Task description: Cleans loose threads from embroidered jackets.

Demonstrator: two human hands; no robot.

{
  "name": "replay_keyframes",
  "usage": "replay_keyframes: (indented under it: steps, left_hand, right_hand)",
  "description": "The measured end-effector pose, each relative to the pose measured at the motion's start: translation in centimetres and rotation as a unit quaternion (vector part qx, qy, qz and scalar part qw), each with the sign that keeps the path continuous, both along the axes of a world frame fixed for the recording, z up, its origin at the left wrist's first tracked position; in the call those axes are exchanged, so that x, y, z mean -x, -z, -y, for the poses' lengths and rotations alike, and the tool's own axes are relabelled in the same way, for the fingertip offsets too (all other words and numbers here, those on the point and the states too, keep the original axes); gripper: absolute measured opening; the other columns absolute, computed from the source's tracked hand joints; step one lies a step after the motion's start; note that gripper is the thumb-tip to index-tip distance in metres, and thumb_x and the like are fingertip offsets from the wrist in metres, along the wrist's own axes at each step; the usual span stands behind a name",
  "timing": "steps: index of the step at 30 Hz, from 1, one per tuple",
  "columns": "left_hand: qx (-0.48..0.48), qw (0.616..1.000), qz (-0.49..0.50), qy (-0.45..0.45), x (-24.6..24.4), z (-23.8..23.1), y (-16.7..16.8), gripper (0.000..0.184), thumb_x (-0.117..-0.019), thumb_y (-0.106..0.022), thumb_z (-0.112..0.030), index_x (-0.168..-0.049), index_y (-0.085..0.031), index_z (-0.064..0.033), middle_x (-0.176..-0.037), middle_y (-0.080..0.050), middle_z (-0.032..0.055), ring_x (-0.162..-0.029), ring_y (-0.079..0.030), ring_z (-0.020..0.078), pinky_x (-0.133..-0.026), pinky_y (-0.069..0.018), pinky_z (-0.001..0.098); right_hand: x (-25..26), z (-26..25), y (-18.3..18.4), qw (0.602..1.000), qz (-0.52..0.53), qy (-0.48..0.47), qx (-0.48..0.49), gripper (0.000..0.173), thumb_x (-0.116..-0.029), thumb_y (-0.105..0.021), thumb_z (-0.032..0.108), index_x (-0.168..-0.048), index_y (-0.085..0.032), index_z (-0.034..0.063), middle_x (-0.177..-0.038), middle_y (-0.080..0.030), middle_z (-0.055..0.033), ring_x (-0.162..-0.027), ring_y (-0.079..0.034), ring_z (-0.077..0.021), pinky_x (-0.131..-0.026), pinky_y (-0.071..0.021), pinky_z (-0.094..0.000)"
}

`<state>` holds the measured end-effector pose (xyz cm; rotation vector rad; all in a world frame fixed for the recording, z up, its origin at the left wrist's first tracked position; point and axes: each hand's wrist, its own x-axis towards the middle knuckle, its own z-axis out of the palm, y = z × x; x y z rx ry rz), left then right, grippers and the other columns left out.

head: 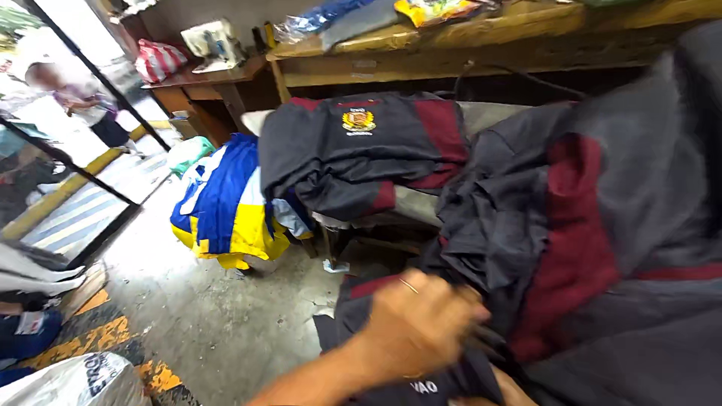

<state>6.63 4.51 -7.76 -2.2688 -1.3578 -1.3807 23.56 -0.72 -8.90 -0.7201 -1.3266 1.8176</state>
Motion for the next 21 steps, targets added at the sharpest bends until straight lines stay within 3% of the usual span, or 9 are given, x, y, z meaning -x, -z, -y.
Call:
replay_keyframes:
  steps: [2, 3, 6, 8, 10, 12, 15, 18, 21]
  left_hand:
    - [-0.001, 0.996, -0.019, -0.088, 2.8, -2.7, 0.7, 0.016, -0.0918, -0.065, -0.017, -0.088, -0.078, -0.0093, -0.083, -0.073, 0.0078, -0.081, -0.071, 0.0241, -0.069, -0.0588, 0.0385]
    - [0.027, 0.992, -0.027, -0.117, 4.5, -3.8, 1.1, 0.015, -0.0922, -0.064, -0.015, -0.092, -0.078, -0.0097, -0.087, -0.073, 0.0091, -0.085, -0.071, 0.0267, -0.071, -0.0592, 0.0428]
    - [0.163, 0.979, 0.013, -0.120, 9.3, -4.6, 1.5, 0.027, -0.1051, -0.055, -0.021, -0.118, -0.073, -0.0049, -0.106, -0.073, 0.0156, -0.097, -0.072, 0.0298, -0.085, -0.0581, 0.0520]
    - [0.199, 0.972, 0.057, -0.115, 11.1, -3.9, 1.5, 0.032, -0.1045, -0.057, -0.023, -0.125, -0.068, 0.0001, -0.100, -0.072, 0.0177, -0.084, -0.070, 0.0232, -0.078, -0.0582, 0.0439]
    - [0.240, 0.961, 0.096, -0.100, 12.0, -2.8, 1.3, 0.041, -0.1009, -0.062, -0.025, -0.131, -0.061, 0.0031, -0.091, -0.068, 0.0105, -0.072, -0.061, 0.0075, -0.067, -0.0532, 0.0252]
    - [0.281, 0.947, 0.144, -0.056, 12.4, -1.4, 0.9, 0.048, -0.0977, -0.066, -0.027, -0.133, -0.057, 0.0053, -0.092, -0.066, 0.0033, -0.072, -0.057, -0.0029, -0.065, -0.0493, 0.0136]
    - [0.306, 0.926, 0.219, 0.040, 12.4, 0.7, 0.2, 0.038, -0.0985, -0.065, -0.019, -0.128, -0.059, 0.0052, -0.101, -0.068, -0.0031, -0.080, -0.062, -0.0036, -0.071, -0.0536, 0.0136]
    - [0.316, 0.915, 0.231, 0.097, 10.9, 2.5, -0.6, 0.031, -0.0999, -0.065, -0.019, -0.128, -0.063, -0.0059, -0.101, -0.067, -0.0100, -0.080, -0.060, -0.0047, -0.071, -0.0523, 0.0137]
    - [0.327, 0.922, 0.147, 0.146, 8.8, 4.0, -0.6, 0.041, -0.0988, -0.069, -0.033, -0.136, -0.064, -0.0152, -0.090, -0.065, -0.0036, -0.074, -0.057, -0.0014, -0.066, -0.0491, 0.0147]
  right_hand:
    - [-0.7, 0.3, 0.2, 0.999, -0.007, 0.008, 0.031, 0.049, -0.0828, -0.061, -0.004, -0.121, -0.067, 0.0253, -0.110, -0.074, 0.0162, -0.101, -0.068, 0.0034, -0.092, -0.0568, -0.0203]
    - [-0.9, 0.4, 0.5, 0.999, -0.026, 0.009, 0.042, 0.048, -0.0828, -0.063, -0.003, -0.121, -0.068, 0.0259, -0.110, -0.075, 0.0146, -0.101, -0.068, 0.0025, -0.091, -0.0575, -0.0209]
    - [-1.3, -0.1, 1.9, 0.994, -0.099, -0.008, 0.041, 0.049, -0.0872, -0.067, 0.003, -0.131, -0.067, 0.0251, -0.118, -0.073, 0.0118, -0.107, -0.067, 0.0005, -0.095, -0.0571, -0.0231]
    - [-1.2, -0.6, 2.1, 0.991, -0.120, -0.003, 0.051, 0.049, -0.0867, -0.064, 0.000, -0.130, -0.066, 0.0229, -0.117, -0.073, 0.0121, -0.107, -0.067, 0.0011, -0.095, -0.0567, -0.0231]
    - [-1.0, -1.0, 2.0, 0.989, -0.132, -0.002, 0.066, 0.048, -0.0866, -0.061, -0.003, -0.128, -0.065, 0.0204, -0.115, -0.072, 0.0123, -0.105, -0.066, 0.0020, -0.094, -0.0563, -0.0229]
    - [-0.9, -1.4, 2.0, 0.988, -0.135, -0.003, 0.073, 0.048, -0.0870, -0.059, -0.004, -0.129, -0.063, 0.0183, -0.116, -0.072, 0.0124, -0.106, -0.066, 0.0021, -0.095, -0.0558, -0.0228]
    - [-0.7, -1.9, 2.5, 0.989, -0.136, 0.004, 0.065, 0.048, -0.0872, -0.060, -0.005, -0.130, -0.061, 0.0164, -0.116, -0.071, 0.0127, -0.107, -0.065, 0.0021, -0.096, -0.0552, -0.0225]
    - [-0.6, -2.2, 2.7, 0.990, -0.124, 0.017, 0.058, 0.051, -0.0862, -0.059, -0.007, -0.132, -0.058, 0.0136, -0.118, -0.070, 0.0126, -0.108, -0.065, 0.0020, -0.098, -0.0546, -0.0228]
    - [-0.3, -2.5, 2.5, 0.990, -0.123, 0.019, 0.070, 0.049, -0.0869, -0.058, -0.007, -0.130, -0.059, 0.0152, -0.116, -0.071, 0.0135, -0.106, -0.065, 0.0026, -0.096, -0.0549, -0.0219]
